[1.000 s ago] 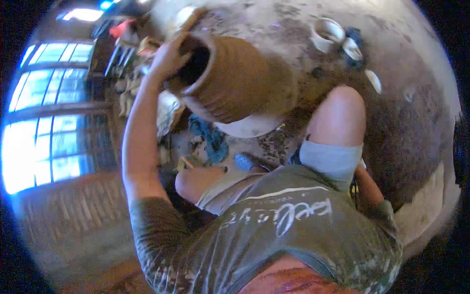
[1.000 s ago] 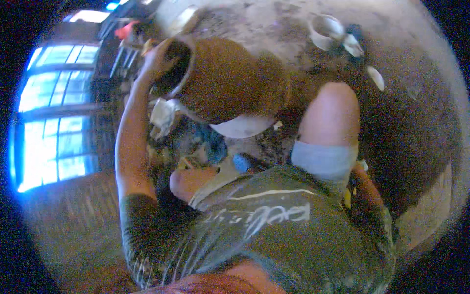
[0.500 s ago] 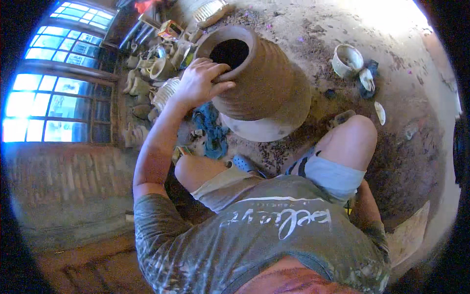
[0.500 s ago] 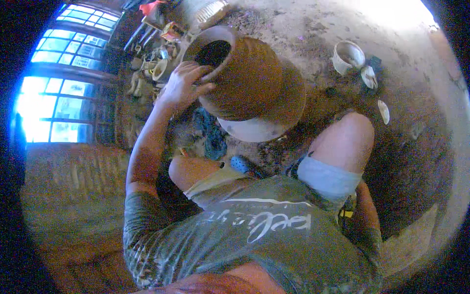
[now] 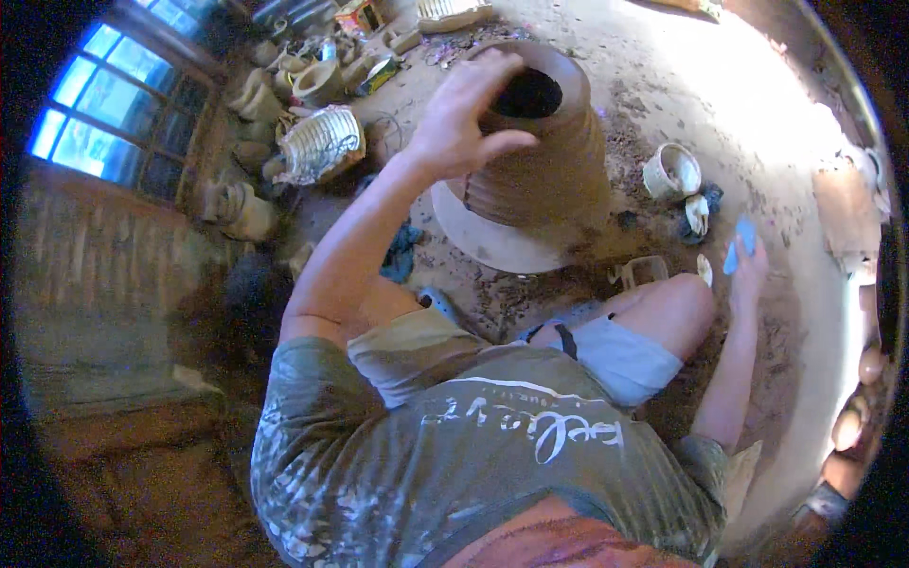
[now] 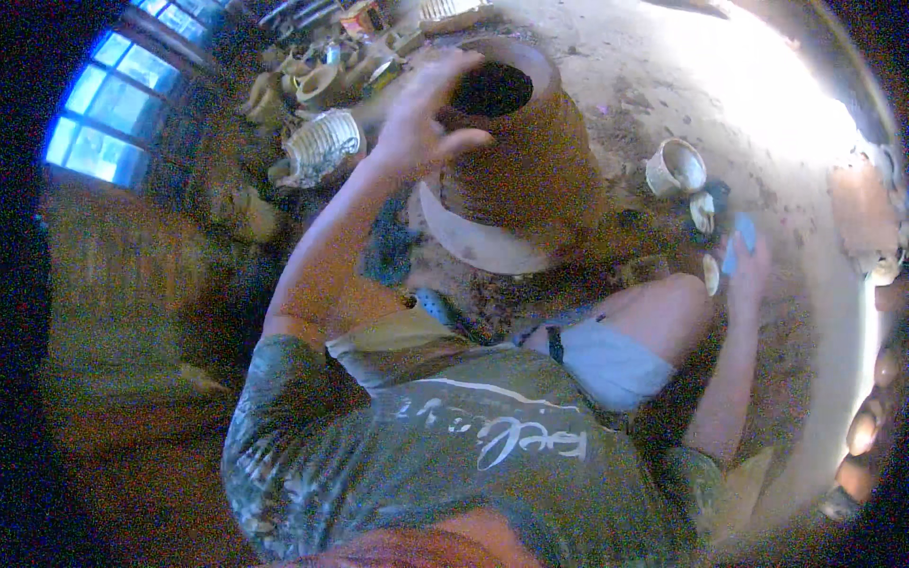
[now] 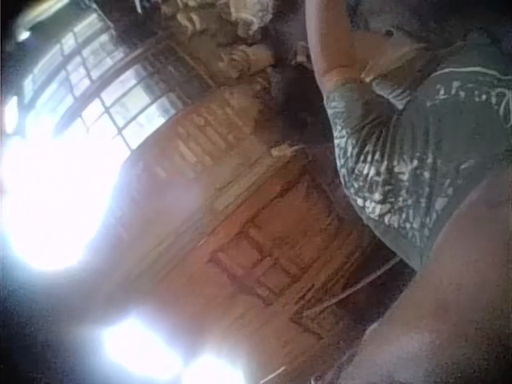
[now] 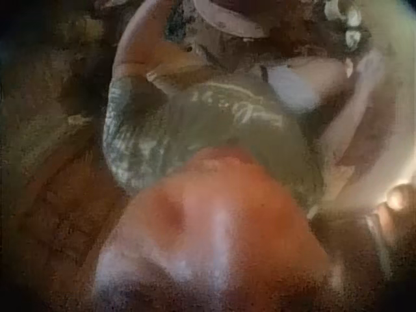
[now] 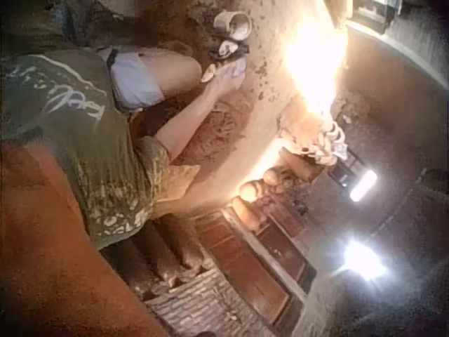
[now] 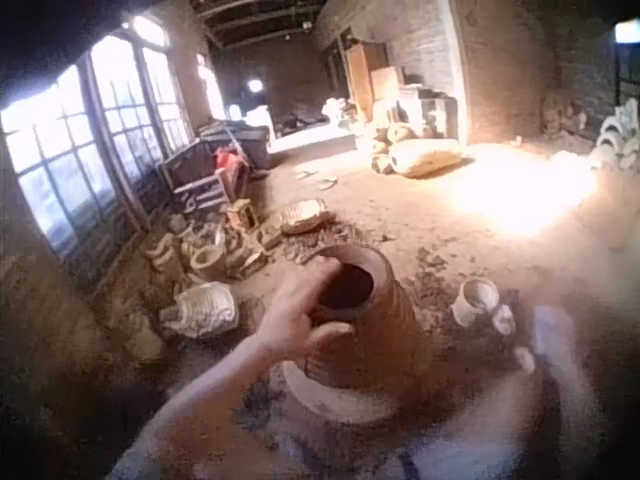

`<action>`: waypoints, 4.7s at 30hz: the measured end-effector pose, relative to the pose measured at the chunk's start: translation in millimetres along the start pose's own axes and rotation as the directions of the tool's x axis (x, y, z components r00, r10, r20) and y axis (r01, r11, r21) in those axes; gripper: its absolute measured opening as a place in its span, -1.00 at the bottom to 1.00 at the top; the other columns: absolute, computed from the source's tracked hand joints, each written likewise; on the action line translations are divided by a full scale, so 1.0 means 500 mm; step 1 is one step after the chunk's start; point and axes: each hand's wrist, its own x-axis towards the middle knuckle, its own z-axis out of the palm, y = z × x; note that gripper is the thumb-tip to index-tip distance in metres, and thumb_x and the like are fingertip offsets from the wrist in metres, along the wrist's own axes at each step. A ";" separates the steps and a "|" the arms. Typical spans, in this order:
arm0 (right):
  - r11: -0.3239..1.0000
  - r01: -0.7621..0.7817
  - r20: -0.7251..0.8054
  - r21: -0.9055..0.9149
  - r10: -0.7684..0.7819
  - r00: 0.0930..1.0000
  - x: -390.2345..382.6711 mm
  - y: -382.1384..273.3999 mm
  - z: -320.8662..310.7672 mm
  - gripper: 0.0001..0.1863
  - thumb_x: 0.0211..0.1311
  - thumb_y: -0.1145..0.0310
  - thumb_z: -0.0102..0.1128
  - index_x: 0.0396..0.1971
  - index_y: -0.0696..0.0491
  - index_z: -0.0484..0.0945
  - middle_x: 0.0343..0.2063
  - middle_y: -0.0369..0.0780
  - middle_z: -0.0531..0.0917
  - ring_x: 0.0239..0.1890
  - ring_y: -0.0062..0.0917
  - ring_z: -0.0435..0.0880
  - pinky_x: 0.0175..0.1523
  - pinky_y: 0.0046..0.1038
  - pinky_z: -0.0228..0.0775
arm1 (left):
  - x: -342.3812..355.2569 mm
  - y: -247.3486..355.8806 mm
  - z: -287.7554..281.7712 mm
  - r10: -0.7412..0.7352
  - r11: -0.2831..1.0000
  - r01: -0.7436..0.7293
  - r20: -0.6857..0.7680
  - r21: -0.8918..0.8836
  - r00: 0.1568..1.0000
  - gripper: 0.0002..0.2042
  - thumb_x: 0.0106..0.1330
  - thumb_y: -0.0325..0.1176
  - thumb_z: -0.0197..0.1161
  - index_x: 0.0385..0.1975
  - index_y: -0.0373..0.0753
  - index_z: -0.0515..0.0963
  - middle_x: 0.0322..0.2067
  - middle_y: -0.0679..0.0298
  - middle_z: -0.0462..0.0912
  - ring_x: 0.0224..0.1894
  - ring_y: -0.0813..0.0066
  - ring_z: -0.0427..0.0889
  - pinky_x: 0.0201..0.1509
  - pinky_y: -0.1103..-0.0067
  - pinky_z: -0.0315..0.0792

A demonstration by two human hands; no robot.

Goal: The person shapes the exterior and bottom of a clay vessel on a pottery wheel using a blue rib tool, then lifts the vessel and its bat from the wheel.

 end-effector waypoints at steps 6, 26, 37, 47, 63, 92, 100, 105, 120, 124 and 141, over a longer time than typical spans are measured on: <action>0.890 0.437 0.110 -0.130 -0.425 0.898 -0.088 -0.297 0.295 -0.70 0.49 0.50 0.26 0.15 0.17 0.61 0.00 -0.18 0.70 -0.07 -0.50 0.72 0.06 -0.41 0.65 | -0.128 -0.110 0.035 -0.345 0.923 0.349 0.049 -0.163 0.937 0.36 -0.06 0.30 0.65 0.61 -0.34 -0.03 0.54 -0.18 0.18 0.58 -0.14 0.17 0.62 0.14 0.15; 0.255 0.964 0.224 -0.074 -0.938 0.265 -0.173 -0.324 0.499 -0.61 0.03 0.68 0.33 -0.13 0.03 0.81 -0.22 -0.21 0.73 -0.13 -0.24 0.69 -0.01 -0.25 0.55 | -0.158 0.046 0.121 -0.511 0.855 0.517 -0.101 0.043 0.854 0.45 -0.08 0.36 0.61 0.57 -0.54 -0.15 0.49 -0.36 0.12 0.55 -0.31 0.13 0.62 0.06 0.08; 0.895 -0.121 0.300 0.430 -0.015 0.954 -0.215 -0.232 0.425 -0.80 0.55 0.30 0.21 0.03 0.02 0.64 -0.30 -0.37 0.71 -0.32 -0.70 0.62 -0.25 -0.54 0.46 | -0.191 -0.043 0.096 -0.530 0.816 0.532 0.073 -0.225 0.845 0.40 -0.05 0.36 0.61 0.61 -0.39 -0.09 0.56 -0.29 0.06 0.62 -0.24 0.02 0.66 0.08 0.02; 0.808 -0.357 0.358 0.469 0.196 0.913 -0.252 -0.184 0.391 -0.65 0.42 0.43 0.26 0.15 0.14 0.55 -0.08 -0.27 0.71 -0.10 -0.54 0.69 0.00 -0.42 0.57 | -0.250 0.149 0.137 -0.460 0.888 0.460 0.009 0.031 0.888 0.22 0.18 0.35 0.42 0.58 -0.44 -0.05 0.60 -0.41 -0.25 0.63 -0.52 -0.30 0.60 -0.27 -0.34; 0.788 -0.147 0.213 0.598 0.020 0.977 -0.358 -0.131 0.363 -0.54 0.53 0.46 0.21 0.36 0.20 0.47 0.04 -0.28 0.69 0.00 -0.55 0.68 0.14 -0.44 0.52 | -0.527 -0.117 0.192 -0.101 0.990 0.139 0.790 0.020 0.605 -0.01 0.33 0.47 0.15 0.58 -0.14 0.19 0.61 0.09 0.15 0.65 0.02 0.07 0.69 0.00 -0.13; 0.811 -0.157 0.392 0.564 -0.096 0.915 -0.265 -0.345 0.500 -0.80 0.43 0.33 0.34 -0.17 0.17 0.68 -0.30 -0.25 0.76 -0.34 -0.58 0.73 -0.29 -0.50 0.68 | -0.136 -0.129 -0.005 -0.496 0.844 0.534 0.307 -0.047 0.812 0.34 -0.10 0.21 0.72 0.58 -0.43 0.05 0.53 -0.23 0.19 0.57 -0.08 0.23 0.63 0.24 0.17; 0.785 -0.178 0.347 0.594 -0.051 0.936 -0.239 -0.338 0.553 -0.84 0.42 0.36 0.35 -0.21 0.14 0.65 -0.30 -0.24 0.76 -0.34 -0.60 0.75 -0.33 -0.51 0.67 | -0.157 -0.088 0.058 -0.466 0.857 0.508 0.285 -0.093 0.838 0.34 -0.18 0.14 0.78 0.55 -0.44 0.09 0.40 -0.19 0.32 0.48 -0.12 0.32 0.59 0.17 0.21; 0.798 -0.154 0.310 0.583 -0.043 0.950 -0.225 -0.334 0.565 -0.85 0.40 0.38 0.35 -0.22 0.16 0.64 -0.35 -0.24 0.74 -0.39 -0.58 0.74 -0.34 -0.50 0.68 | -0.130 -0.102 0.058 -0.423 0.851 0.474 0.240 -0.225 0.874 0.34 -0.21 0.13 0.80 0.54 -0.38 0.09 0.40 -0.08 0.32 0.45 -0.02 0.37 0.58 0.19 0.23; 0.760 -0.200 0.386 0.619 -0.072 0.920 -0.173 -0.378 0.551 -0.93 0.38 0.45 0.34 -0.30 0.09 0.62 -0.36 -0.27 0.73 -0.38 -0.60 0.73 -0.29 -0.52 0.67 | -0.132 -0.035 0.079 -0.429 0.836 0.477 0.218 -0.271 0.877 0.36 -0.23 0.09 0.82 0.52 -0.39 0.03 0.41 -0.13 0.23 0.48 -0.10 0.26 0.57 0.14 0.21; 0.715 -0.205 0.370 0.669 -0.081 0.925 -0.186 -0.386 0.556 -0.92 0.39 0.45 0.34 -0.29 0.12 0.63 -0.36 -0.25 0.73 -0.34 -0.57 0.74 -0.26 -0.49 0.70 | -0.148 -0.040 0.084 -0.473 0.808 0.523 0.230 -0.271 0.850 0.38 -0.24 0.08 0.82 0.52 -0.42 0.00 0.42 -0.16 0.21 0.48 -0.13 0.25 0.57 0.13 0.20; 0.377 -0.345 0.416 0.859 -0.124 0.901 -0.194 -0.328 0.560 -0.86 0.41 0.38 0.32 -0.11 0.07 0.71 -0.24 -0.28 0.77 -0.22 -0.57 0.74 -0.16 -0.37 0.66 | -0.152 -0.035 0.095 -0.465 0.857 0.491 0.176 -0.155 0.867 0.36 -0.24 -0.12 0.87 0.53 -0.37 -0.03 0.40 -0.03 0.28 0.43 0.10 0.37 0.54 0.25 0.29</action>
